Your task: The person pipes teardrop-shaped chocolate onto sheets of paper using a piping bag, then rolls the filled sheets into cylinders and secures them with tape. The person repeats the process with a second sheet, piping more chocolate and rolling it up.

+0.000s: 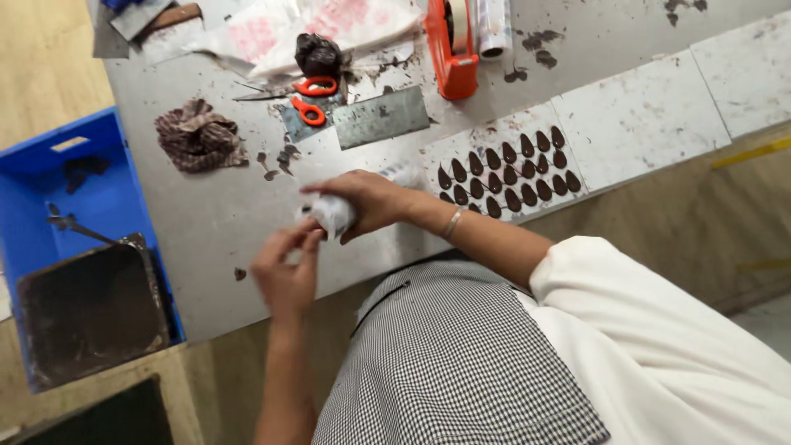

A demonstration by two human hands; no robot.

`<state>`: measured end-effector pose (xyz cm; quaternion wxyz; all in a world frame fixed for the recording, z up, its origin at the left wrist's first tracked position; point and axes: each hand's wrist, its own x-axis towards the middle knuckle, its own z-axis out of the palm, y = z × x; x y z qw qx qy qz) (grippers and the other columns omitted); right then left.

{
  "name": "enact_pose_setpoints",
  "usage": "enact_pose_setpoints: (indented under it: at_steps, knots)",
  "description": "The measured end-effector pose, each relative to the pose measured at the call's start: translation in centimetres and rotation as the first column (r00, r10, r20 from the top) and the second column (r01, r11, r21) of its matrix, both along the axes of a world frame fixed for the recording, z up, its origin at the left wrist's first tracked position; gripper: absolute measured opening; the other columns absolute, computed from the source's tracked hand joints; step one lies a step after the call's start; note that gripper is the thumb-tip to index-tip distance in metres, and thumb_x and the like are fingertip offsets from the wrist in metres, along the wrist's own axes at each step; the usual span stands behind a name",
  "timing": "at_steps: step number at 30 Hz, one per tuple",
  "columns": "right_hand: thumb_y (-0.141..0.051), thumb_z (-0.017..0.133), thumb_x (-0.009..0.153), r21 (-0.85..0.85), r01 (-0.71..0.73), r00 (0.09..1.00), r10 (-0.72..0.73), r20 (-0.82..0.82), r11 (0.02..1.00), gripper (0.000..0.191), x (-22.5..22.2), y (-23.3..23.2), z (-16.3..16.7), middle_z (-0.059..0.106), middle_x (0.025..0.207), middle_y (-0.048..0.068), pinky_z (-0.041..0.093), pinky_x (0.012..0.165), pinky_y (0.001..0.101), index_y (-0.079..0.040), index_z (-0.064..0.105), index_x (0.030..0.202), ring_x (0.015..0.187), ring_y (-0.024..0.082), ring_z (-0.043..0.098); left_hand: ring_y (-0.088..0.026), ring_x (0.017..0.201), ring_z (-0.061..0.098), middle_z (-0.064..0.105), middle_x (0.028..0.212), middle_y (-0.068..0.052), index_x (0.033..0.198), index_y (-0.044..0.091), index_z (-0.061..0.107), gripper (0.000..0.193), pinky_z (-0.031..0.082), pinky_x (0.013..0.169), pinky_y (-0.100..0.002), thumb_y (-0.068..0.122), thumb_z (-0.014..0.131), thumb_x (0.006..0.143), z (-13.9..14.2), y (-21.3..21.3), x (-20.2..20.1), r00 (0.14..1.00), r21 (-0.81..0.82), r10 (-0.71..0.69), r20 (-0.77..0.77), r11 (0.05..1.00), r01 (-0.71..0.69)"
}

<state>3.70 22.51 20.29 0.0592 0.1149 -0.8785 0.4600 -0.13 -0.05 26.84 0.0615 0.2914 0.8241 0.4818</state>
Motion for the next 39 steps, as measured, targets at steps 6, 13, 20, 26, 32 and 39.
enact_pose_setpoints:
  at_steps: [6, 13, 20, 26, 32, 39]
  knots:
    - [-0.028, 0.102, 0.063, -0.432, -0.093, 0.983, 0.014, -0.182, 0.897, 0.106, -0.6, 1.4, -1.2, 0.067, 0.129, 0.013, 0.054, 0.106, 0.0393, -0.006, 0.042, 0.148, 0.119, 0.024, 0.064, -0.02, 0.127, 0.055, 0.052, 0.145, -0.01, 0.147, 0.006, 0.042, 0.096, 0.049, 0.099, -0.034, 0.024, 0.091, 0.067, 4.3, 0.6, -2.6, 0.968, 0.12, -0.25, -0.003, 0.961, 0.249]
    - [-0.032, 0.103, 0.068, -0.421, 0.031, 0.994, -0.073, -0.086, 0.907, 0.089, 1.4, -2.8, -4.6, 0.072, 0.124, 0.01, 0.059, 0.103, 0.037, -0.007, 0.051, 0.137, 0.116, 0.021, 0.073, -0.028, 0.135, 0.061, 0.061, 0.148, -0.01, 0.143, 0.009, 0.059, 0.079, 0.053, 0.108, -0.042, 0.018, 0.093, 0.072, 0.0, 1.5, -0.6, 0.952, -0.103, -0.267, -0.151, 0.962, 0.253]
    - [-0.021, 0.099, 0.057, -0.351, -0.145, 0.988, 0.116, -0.102, 0.925, 0.108, 1.2, -0.1, -5.2, 0.06, 0.138, 0.02, 0.046, 0.109, 0.0453, -0.001, 0.044, 0.147, 0.128, 0.03, 0.058, -0.03, 0.123, 0.068, 0.068, 0.134, -0.014, 0.136, 0.005, 0.061, 0.076, 0.056, 0.1, -0.039, 0.019, 0.093, 0.068, -3.1, 0.9, -2.1, 0.974, -0.072, -0.229, -0.001, 0.971, 0.228]
    - [-0.022, 0.098, 0.065, -0.408, -0.037, 0.992, 0.083, 0.096, 0.912, 0.081, 1.1, -1.7, -9.4, 0.072, 0.123, 0.012, 0.056, 0.102, 0.0363, -0.006, 0.057, 0.134, 0.114, 0.022, 0.069, -0.034, 0.103, 0.071, 0.073, 0.112, -0.016, 0.115, 0.002, 0.069, 0.061, 0.058, 0.087, -0.04, 0.018, 0.097, 0.063, -8.5, 1.7, -1.5, 0.972, -0.186, -0.234, -0.016, 0.956, 0.227]
    - [-0.022, 0.097, 0.067, -0.409, -0.005, 0.998, 0.028, 0.049, 0.913, 0.078, 1.2, -2.1, -11.6, 0.071, 0.123, 0.013, 0.057, 0.101, 0.0368, -0.006, 0.057, 0.132, 0.114, 0.023, 0.07, -0.032, 0.101, 0.073, 0.074, 0.11, -0.015, 0.12, 0.004, 0.066, 0.059, 0.059, 0.085, -0.039, 0.019, 0.093, 0.07, -11.5, 1.1, -1.2, 0.973, -0.128, -0.148, 0.177, 0.977, 0.172]
    - [-0.022, 0.096, 0.068, -0.357, 0.033, 0.999, -0.02, 0.041, 0.933, 0.082, 1.5, -2.5, -11.9, 0.07, 0.127, 0.013, 0.056, 0.101, 0.0378, -0.007, 0.054, 0.136, 0.118, 0.025, 0.069, -0.032, 0.104, 0.073, 0.075, 0.113, -0.016, 0.121, 0.005, 0.069, 0.046, 0.059, 0.087, -0.038, 0.017, 0.085, 0.081, -15.0, 1.1, -1.2, 0.98, -0.204, -0.183, 0.074, 0.959, 0.195]
